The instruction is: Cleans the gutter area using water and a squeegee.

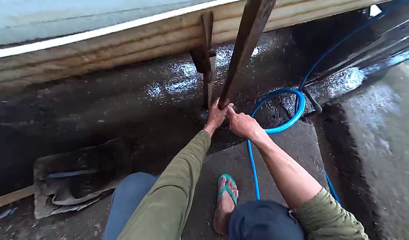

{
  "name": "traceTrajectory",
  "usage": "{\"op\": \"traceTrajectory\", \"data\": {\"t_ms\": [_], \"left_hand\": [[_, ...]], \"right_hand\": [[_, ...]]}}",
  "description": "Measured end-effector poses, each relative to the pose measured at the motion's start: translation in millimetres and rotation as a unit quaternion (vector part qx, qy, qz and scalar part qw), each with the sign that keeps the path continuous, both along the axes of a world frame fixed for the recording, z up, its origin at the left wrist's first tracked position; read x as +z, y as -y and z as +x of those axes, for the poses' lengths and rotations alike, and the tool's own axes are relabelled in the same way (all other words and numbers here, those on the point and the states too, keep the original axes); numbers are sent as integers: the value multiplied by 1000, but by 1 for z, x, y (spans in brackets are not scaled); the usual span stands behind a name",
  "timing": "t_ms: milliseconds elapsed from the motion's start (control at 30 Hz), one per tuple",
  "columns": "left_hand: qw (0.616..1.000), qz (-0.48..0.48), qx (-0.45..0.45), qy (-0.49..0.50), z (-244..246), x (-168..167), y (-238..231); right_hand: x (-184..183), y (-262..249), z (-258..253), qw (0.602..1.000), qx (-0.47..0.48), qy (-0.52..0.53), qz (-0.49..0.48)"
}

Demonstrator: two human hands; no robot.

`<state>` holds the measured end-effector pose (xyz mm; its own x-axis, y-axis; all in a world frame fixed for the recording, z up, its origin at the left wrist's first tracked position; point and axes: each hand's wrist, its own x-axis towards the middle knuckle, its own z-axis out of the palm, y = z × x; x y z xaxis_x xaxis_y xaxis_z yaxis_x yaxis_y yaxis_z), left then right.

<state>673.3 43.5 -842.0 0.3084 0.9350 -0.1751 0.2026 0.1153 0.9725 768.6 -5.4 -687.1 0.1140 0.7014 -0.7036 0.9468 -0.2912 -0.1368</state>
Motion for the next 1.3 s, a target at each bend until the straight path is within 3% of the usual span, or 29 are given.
{"op": "traceTrajectory", "data": {"t_ms": [67,167,300,433,500,633,700,800,900,967,1033,1133,1167,1300], "left_hand": [[1000,-8,16,-9,4,-41,1],[998,-17,45,-47,10,-55,-7],[983,-47,-45,-173,-12,-79,16],[982,-88,-66,-153,-11,-102,35],[982,-123,-87,-114,-12,-98,51],[962,-198,-178,-62,-27,-73,57],[942,-202,-237,-125,-48,-52,50],[905,-115,-330,-243,-95,-23,29],[863,-55,-370,-339,-142,18,3],[841,-27,-375,-389,-172,25,-16],[856,-33,-337,-392,-198,25,-27],[919,-87,-224,-314,-234,2,-23],[923,-121,-208,-301,-244,-4,-19],[872,-208,-244,-370,-273,-23,-14]], "right_hand": [[-16,7,-2,1000,-3,-1,2],[-38,8,-10,1000,3,2,-8],[-84,13,-23,1000,-7,-14,-19],[-124,20,-30,999,0,-34,-42],[-131,29,-27,998,3,-30,-55],[-118,46,1,996,-41,18,-74],[-107,57,20,994,-77,33,-69],[-92,71,51,990,-127,48,-44],[-79,80,73,984,-171,55,-15],[-72,87,80,980,-188,68,-3],[-63,92,83,977,-196,84,-4],[-50,95,83,976,-198,87,-20],[-49,97,82,976,-199,88,-26],[-60,101,91,971,-220,94,-30]]}}
